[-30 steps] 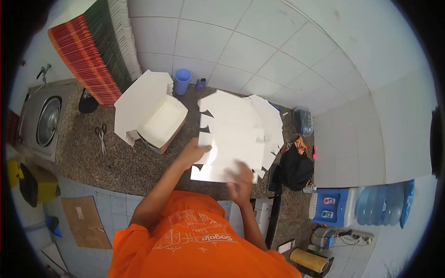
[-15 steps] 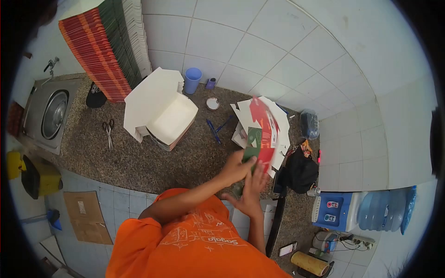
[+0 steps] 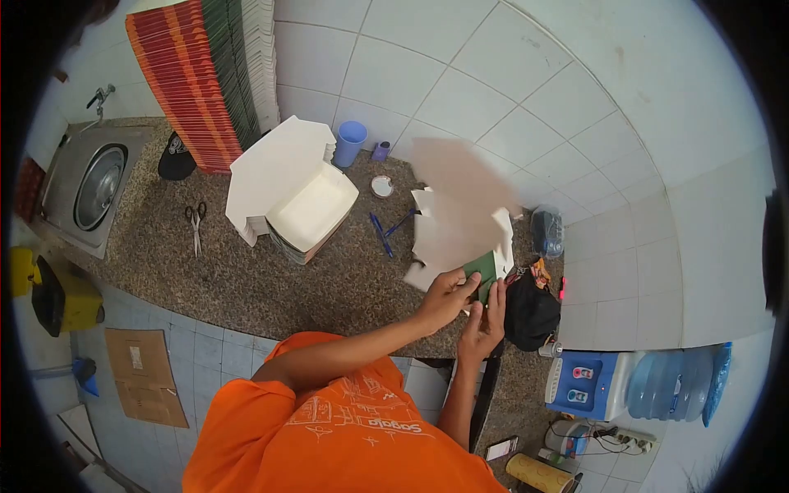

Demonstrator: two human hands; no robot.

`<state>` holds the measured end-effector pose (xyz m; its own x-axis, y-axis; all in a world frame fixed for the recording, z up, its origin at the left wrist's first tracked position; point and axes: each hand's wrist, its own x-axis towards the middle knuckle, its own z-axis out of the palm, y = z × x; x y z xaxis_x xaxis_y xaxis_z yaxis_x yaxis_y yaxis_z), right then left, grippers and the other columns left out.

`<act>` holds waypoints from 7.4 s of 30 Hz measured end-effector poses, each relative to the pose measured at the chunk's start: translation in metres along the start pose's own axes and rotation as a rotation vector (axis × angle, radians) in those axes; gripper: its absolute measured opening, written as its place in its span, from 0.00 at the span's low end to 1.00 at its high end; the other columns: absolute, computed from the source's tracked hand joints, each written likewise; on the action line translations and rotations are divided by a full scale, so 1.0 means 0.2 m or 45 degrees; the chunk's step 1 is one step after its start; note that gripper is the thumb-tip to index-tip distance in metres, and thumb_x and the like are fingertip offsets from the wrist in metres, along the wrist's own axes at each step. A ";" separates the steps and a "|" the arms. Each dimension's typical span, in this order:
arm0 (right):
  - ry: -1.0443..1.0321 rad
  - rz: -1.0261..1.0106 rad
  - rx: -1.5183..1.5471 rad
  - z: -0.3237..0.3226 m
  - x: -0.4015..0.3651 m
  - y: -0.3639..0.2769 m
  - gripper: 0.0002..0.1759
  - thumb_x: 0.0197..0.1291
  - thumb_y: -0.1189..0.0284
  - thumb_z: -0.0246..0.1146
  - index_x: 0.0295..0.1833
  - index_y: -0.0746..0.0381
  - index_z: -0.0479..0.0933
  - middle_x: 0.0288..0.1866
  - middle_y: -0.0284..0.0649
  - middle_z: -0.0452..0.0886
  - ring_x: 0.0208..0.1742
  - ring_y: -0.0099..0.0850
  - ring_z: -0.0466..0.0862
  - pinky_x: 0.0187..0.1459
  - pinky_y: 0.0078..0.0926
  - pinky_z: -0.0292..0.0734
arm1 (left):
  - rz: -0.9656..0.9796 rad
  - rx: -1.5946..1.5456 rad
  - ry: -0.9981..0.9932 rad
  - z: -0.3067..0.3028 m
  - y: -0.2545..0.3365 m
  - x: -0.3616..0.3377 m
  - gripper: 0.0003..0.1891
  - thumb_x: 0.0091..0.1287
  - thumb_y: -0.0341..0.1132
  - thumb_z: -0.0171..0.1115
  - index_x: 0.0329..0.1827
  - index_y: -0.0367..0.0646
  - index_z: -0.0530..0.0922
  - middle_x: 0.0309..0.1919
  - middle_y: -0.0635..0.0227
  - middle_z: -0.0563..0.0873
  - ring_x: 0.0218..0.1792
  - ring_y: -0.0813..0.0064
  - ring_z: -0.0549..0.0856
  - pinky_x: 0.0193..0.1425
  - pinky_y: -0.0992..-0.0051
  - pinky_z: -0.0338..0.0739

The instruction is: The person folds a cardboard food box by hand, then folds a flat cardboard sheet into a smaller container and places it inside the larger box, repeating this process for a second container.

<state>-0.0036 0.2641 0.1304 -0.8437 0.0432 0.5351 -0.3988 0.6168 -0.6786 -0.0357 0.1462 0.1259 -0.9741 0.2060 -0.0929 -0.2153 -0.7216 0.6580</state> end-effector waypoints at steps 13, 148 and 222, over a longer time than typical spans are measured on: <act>0.183 0.294 0.321 0.16 -0.07 -0.04 0.22 0.81 0.66 0.55 0.68 0.70 0.80 0.80 0.52 0.68 0.67 0.40 0.83 0.56 0.32 0.85 | 0.442 0.609 -0.032 -0.04 -0.01 -0.06 0.19 0.82 0.37 0.56 0.66 0.33 0.80 0.40 0.67 0.89 0.41 0.87 0.84 0.41 0.79 0.78; -0.618 0.682 0.511 0.48 0.20 0.04 0.32 0.80 0.60 0.55 0.79 0.67 0.56 0.59 0.47 0.80 0.64 0.38 0.78 0.66 0.33 0.72 | -0.126 -0.269 -0.213 -0.67 0.24 -0.46 0.30 0.73 0.40 0.62 0.75 0.38 0.71 0.64 0.59 0.84 0.63 0.70 0.85 0.71 0.63 0.77; -1.140 -0.696 -0.306 1.54 0.16 -0.76 0.12 0.71 0.65 0.60 0.45 0.65 0.77 0.34 0.51 0.88 0.35 0.53 0.90 0.37 0.51 0.84 | 0.850 2.203 1.267 -1.32 0.65 -0.62 0.38 0.47 0.60 0.82 0.60 0.51 0.83 0.49 0.60 0.85 0.47 0.55 0.87 0.46 0.56 0.81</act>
<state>-0.0811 -0.0702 0.0967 -0.5678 -0.8162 0.1070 -0.8030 0.5206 -0.2902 0.0383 -0.1483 0.0253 -0.6837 -0.5240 0.5079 -0.2047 0.8058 0.5557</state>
